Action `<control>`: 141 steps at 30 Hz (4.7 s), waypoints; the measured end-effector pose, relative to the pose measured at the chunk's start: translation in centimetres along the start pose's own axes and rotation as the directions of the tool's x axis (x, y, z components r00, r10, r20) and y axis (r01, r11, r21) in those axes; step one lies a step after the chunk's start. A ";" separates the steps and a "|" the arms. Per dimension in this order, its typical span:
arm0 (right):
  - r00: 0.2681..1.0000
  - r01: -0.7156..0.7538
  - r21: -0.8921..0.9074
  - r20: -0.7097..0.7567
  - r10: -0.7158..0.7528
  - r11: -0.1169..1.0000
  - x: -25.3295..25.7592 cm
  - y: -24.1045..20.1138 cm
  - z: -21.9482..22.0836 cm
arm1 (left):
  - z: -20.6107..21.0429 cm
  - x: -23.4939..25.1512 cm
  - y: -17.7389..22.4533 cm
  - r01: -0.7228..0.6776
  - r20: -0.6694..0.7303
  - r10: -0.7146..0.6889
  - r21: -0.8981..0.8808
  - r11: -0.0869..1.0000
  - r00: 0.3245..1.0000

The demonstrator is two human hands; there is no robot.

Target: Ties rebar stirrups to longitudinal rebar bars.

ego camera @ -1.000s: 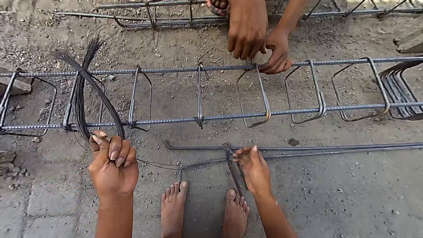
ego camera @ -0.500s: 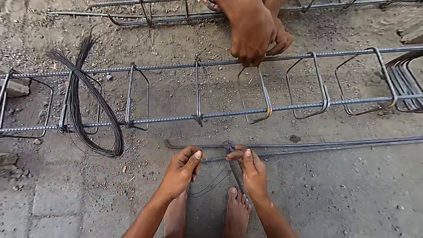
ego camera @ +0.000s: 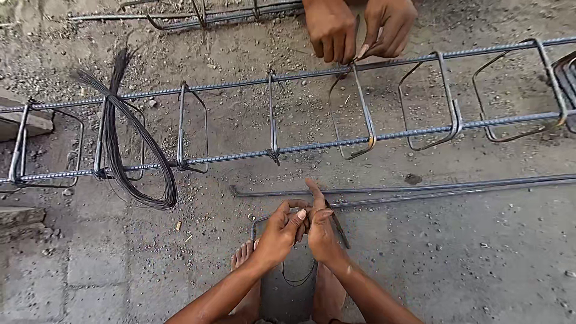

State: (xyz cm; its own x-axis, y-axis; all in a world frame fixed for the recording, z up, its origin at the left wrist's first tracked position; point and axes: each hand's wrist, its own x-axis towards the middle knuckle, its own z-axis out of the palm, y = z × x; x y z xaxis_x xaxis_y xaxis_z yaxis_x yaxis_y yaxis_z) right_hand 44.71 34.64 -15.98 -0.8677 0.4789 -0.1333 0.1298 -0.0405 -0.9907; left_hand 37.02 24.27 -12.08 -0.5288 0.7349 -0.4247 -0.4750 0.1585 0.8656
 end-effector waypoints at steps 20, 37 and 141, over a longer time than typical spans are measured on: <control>0.933 -0.166 0.152 0.344 0.106 0.974 -2.0 2.1 1.3 | -3.1 0.3 0.9 -0.321 -0.413 0.289 -0.009 0.947 0.864; 0.531 -0.761 0.543 0.836 -0.141 0.355 -3.1 2.1 1.7 | -6.3 0.8 4.7 -0.189 -0.087 0.262 -0.900 0.393 0.961; 0.898 -0.208 -0.118 0.370 0.237 0.971 -3.3 6.5 -12.9 | 2.6 7.1 -2.1 -0.305 0.225 0.282 0.072 0.950 0.933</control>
State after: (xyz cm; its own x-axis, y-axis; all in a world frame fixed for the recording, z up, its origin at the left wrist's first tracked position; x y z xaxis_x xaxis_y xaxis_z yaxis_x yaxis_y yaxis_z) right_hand 54.63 44.07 -21.59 -0.9260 0.0963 -0.3649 0.3632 -0.0353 -0.9310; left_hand 36.10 30.82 -16.23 -0.4691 0.8783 -0.0923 -0.2394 -0.0258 0.9706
